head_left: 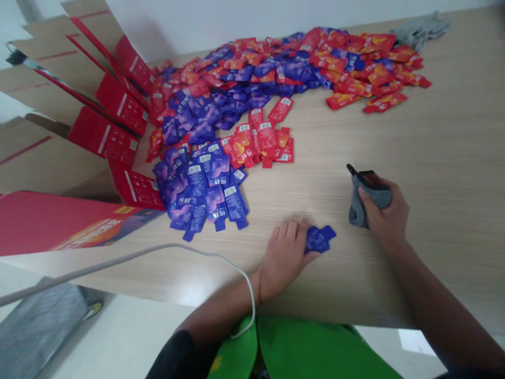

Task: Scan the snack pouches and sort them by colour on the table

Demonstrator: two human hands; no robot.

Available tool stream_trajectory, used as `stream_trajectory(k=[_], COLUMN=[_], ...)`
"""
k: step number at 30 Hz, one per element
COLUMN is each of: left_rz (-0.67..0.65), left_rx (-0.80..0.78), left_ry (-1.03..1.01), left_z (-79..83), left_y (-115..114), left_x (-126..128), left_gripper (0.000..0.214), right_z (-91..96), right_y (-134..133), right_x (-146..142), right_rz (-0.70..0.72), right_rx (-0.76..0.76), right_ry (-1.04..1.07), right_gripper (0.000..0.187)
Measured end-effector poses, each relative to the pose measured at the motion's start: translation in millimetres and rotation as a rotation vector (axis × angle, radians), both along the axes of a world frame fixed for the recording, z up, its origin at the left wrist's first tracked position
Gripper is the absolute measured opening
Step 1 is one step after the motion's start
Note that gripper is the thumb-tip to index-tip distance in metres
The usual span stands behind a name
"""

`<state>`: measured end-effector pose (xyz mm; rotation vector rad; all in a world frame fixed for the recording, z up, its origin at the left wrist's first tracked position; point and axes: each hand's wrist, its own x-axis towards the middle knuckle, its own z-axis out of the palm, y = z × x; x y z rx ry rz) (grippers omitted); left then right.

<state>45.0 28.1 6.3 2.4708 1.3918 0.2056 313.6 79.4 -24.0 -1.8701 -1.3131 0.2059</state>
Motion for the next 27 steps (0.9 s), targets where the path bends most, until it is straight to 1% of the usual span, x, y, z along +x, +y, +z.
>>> stream_trajectory(k=[2,4,6,8,10,12,14,17,19,21,24,27], left_rz=[0.005,0.003,-0.021,-0.037,0.002,0.089,0.229,0.474,0.575,0.664,0.769,0.823], left_rx=[-0.068,-0.150,-0.252,-0.359,-0.446,-0.485,-0.456,-0.306,-0.203,-0.092,-0.009,-0.009], left_ry=[0.029,0.000,-0.091,-0.208,-0.320,-0.442,-0.569,-0.738,-0.832,-0.865,-0.871,-0.896], left_z=[1.0,1.6,1.1,0.1,0.2,2.9,9.5,26.1,38.4,47.8,51.7,45.5], left_y=[1.5,4.2,8.2,12.9,18.5,26.3,38.1,64.8,86.8,109.1,138.4,159.6], left_x=[3.0,2.4,-1.9,-9.7,-21.6,-37.9,-58.6,-96.1,-123.1,-149.5,-184.2,-210.5], left_gripper=[0.077,0.074,0.068,0.053,0.039,0.035,0.037,0.039,0.040,0.041,0.038,0.035], right_z=[-3.6,-4.4,-3.5,-2.3,-1.3,-0.2,1.4,5.0,7.1,8.5,8.7,7.1], right_y=[1.4,2.3,2.2,1.5,0.9,0.4,0.3,0.4,0.6,0.9,1.3,1.7], right_x=[0.6,0.5,0.2,0.0,0.1,-0.1,-0.7,-2.5,-3.5,-4.1,-4.2,-2.9], right_rz=[0.016,0.041,0.042,0.030,0.007,-0.013,-0.026,-0.029,-0.033,-0.034,-0.026,-0.011], right_rx=[-0.020,-0.028,-0.028,-0.024,-0.024,-0.052,-0.086,-0.113,-0.131,-0.150,-0.164,-0.177], right_ry=[0.018,0.028,0.045,0.067,0.082,0.097,0.120,0.152,0.158,0.158,0.168,0.167], right_gripper=[0.060,0.059,0.057,0.057,0.057,0.059,0.061,0.059,0.057,0.056,0.055,0.054])
